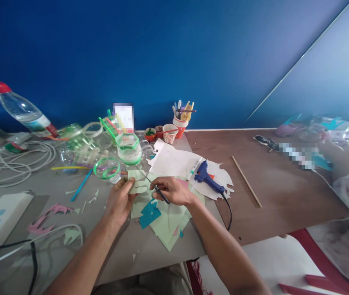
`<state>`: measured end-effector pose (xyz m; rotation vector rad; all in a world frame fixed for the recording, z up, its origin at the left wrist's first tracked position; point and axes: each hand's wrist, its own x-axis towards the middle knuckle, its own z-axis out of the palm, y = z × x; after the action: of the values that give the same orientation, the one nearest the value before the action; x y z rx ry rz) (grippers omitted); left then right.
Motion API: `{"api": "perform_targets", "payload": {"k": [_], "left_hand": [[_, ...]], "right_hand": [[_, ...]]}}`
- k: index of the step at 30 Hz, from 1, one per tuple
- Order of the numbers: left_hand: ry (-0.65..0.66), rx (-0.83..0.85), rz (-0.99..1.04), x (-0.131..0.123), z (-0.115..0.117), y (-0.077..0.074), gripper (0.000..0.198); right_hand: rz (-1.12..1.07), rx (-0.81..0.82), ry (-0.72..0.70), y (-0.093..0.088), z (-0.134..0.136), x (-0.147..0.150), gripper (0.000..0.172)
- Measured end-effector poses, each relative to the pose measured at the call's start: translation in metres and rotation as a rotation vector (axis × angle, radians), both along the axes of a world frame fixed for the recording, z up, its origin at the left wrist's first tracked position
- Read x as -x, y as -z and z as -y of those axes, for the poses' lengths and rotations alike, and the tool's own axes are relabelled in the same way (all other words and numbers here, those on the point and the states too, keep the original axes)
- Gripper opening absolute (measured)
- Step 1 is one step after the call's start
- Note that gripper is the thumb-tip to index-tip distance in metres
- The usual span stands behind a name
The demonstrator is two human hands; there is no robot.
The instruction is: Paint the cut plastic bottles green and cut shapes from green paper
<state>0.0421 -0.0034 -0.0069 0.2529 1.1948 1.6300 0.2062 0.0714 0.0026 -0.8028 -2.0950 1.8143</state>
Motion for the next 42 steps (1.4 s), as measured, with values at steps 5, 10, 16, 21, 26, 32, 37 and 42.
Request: {"api": "perform_targets", "payload": {"k": [5,10,16,21,26,32,37,42], "left_hand": [[-0.014,0.001,-0.059,0.0003,-0.0003,0.0056,0.027],[-0.013,-0.004,-0.01,-0.001,-0.0011,0.0061,0.027],[-0.031,0.042,0.012,0.0006,-0.0019,0.0057,0.031],[-0.028,0.055,0.023,0.0013,-0.0021,0.0052,0.035],[-0.03,0.057,0.027,0.0,-0.0029,0.0056,0.034],[-0.029,0.064,0.022,-0.001,-0.0016,0.0025,0.034],[-0.022,0.055,0.031,-0.0002,-0.0019,0.0047,0.034],[-0.02,0.031,0.04,0.0007,-0.002,0.0052,0.034]], "right_hand": [[-0.01,0.03,0.006,-0.002,0.0015,0.0024,0.048],[-0.013,0.034,0.02,-0.002,0.0019,0.0032,0.049],[-0.003,0.009,0.003,0.0001,0.0016,0.0035,0.05],[-0.006,0.01,0.01,-0.0005,0.0025,0.0041,0.051],[-0.015,0.017,0.025,-0.0003,0.0029,0.0048,0.051],[-0.013,0.035,0.035,0.0012,0.0026,0.0051,0.05],[-0.015,0.02,0.045,0.0036,0.0024,0.0043,0.051],[-0.003,0.013,0.051,0.0032,0.0025,0.0034,0.05]]}}
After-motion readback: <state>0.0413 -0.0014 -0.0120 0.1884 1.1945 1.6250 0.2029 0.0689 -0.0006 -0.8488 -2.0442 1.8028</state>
